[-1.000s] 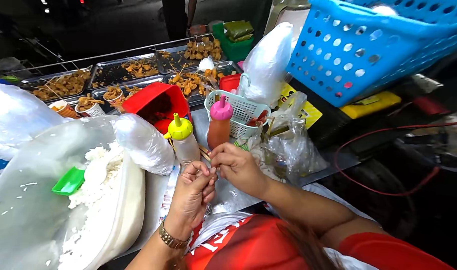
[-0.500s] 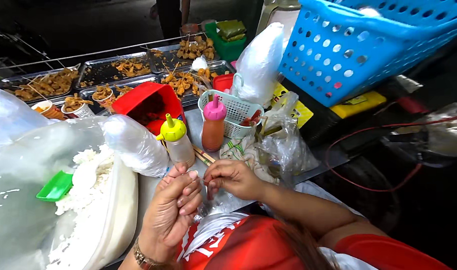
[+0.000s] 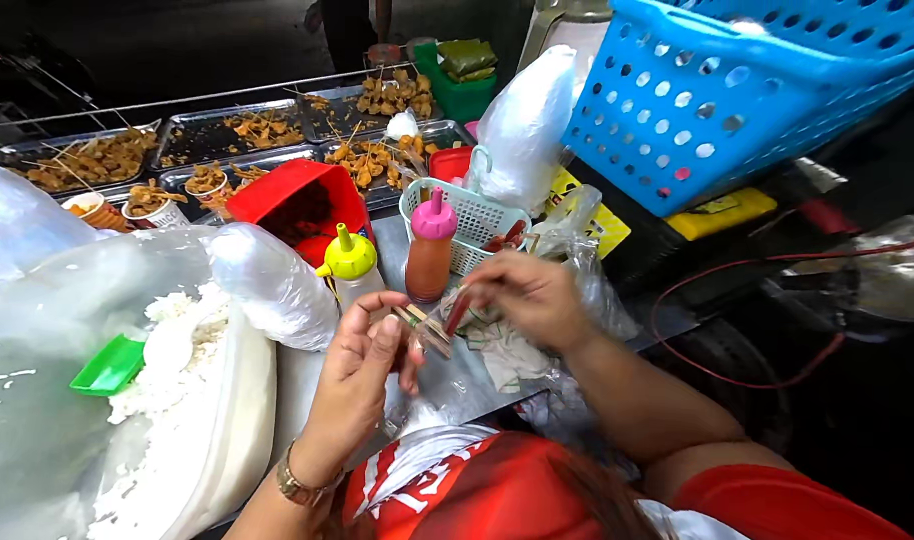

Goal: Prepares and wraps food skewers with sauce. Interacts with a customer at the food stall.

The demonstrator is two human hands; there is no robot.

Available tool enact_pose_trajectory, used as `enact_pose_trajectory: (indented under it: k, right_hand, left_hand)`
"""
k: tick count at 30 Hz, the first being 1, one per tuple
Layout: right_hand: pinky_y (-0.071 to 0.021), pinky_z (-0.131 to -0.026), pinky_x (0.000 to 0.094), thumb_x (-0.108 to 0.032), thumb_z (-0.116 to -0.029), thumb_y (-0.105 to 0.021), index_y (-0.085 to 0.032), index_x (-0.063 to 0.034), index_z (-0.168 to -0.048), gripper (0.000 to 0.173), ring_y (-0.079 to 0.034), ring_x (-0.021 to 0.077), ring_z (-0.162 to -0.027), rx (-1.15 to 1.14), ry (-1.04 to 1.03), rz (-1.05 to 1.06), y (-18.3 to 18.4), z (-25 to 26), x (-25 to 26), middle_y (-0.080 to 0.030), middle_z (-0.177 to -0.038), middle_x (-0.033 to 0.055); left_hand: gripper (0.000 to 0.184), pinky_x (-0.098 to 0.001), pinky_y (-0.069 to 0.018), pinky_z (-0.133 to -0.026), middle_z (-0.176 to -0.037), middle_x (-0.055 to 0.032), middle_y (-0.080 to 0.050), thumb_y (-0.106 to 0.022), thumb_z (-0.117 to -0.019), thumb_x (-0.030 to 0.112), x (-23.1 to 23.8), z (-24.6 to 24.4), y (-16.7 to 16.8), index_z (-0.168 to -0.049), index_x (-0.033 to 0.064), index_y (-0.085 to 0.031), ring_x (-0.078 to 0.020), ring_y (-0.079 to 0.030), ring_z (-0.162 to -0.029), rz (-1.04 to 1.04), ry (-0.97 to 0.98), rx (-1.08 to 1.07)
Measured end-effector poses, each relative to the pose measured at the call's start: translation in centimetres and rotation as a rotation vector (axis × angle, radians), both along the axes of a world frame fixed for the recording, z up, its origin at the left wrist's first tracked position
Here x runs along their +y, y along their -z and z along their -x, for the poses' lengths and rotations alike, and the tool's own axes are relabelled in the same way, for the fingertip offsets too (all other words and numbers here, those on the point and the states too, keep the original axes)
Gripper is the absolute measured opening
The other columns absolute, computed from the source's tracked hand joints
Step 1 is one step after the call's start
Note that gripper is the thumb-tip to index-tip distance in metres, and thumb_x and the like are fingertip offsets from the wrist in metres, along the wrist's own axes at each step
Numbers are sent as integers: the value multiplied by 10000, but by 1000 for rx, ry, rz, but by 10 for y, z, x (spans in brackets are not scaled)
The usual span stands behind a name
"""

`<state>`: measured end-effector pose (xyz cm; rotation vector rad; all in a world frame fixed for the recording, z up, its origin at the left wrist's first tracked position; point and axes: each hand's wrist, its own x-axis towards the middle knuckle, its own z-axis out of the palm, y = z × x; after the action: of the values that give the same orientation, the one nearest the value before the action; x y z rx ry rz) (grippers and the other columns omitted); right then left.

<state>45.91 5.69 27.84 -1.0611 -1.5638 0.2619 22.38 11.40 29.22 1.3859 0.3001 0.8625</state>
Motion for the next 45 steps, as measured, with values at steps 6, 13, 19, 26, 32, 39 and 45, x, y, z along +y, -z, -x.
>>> enact_pose_trajectory:
  k: [6, 13, 19, 26, 32, 39, 45]
  right_hand:
    - [-638, -757, 251, -40, -1004, -615, -648, -99, -1106, 122, -720, 37, -810, 171, 407, -387, -36, -66, 4, -733, -988, -100]
    - [-595, -909, 407, -119, -1045, -578, -606, 39, -1299, 300, -722, 245, -993, 27, 728, 404, -7, -82, 39, -654, -1254, 212]
    - [-540, -685, 263, -176, -1047, -583, -616, 24, -1280, 308, -631, 172, -832, -165, 744, -22, -9, -49, 6, -610, -1180, 209]
    - [-519, -742, 199, -286, -983, -679, -758, -23, -1088, 294, -615, 16, -792, 57, -108, 582, 30, 32, 18, -716, -992, 44]
    - [-526, -739, 145, -165, -974, -685, -762, -13, -967, 171, -620, -26, -786, 229, -121, 465, 36, 50, 30, -703, -919, 11]
    - [-478, -710, 200, -170, -937, -695, -759, 25, -852, 223, -600, 39, -750, -102, -82, 445, 31, 54, 25, -695, -805, 86]
    - [-480, -689, 161, -178, -906, -723, -771, 8, -935, 194, -592, 3, -740, -23, -74, 479, 30, 62, 24, -712, -871, 67]
  left_hand:
    - [351, -548, -524, -935, -1096, -220, -698, -665, -990, 313, 13, 0, 52, -1110, -11, -729, -392, -660, -1064, -692, -52, 1124]
    - [234, -523, -484, -976, -1102, -204, -698, -662, -983, 206, 14, -5, 83, -1044, 1, -755, -396, -627, -1121, -740, -48, 1248]
    - [202, -448, -578, -873, -992, -172, -738, -636, -989, 148, 26, 4, 77, -1022, -17, -748, -288, -723, -919, -674, -359, 893]
    - [160, -208, -576, -811, -905, -102, -749, -669, -959, 121, 20, -4, 63, -984, -17, -745, -97, -719, -824, -836, -510, 485]
    - [521, -243, -595, -821, -1014, -86, -732, -797, -868, 191, 17, -2, 55, -1236, -92, -562, -85, -717, -894, -495, -426, 440]
    - [145, -187, -580, -811, -965, -28, -729, -693, -951, 145, 22, -9, 42, -978, 24, -768, -24, -691, -862, -398, -381, 449]
    - [166, -139, -523, -738, -814, -50, -693, -725, -898, 157, 17, -12, 49, -852, -2, -738, -13, -647, -765, -713, -621, 399]
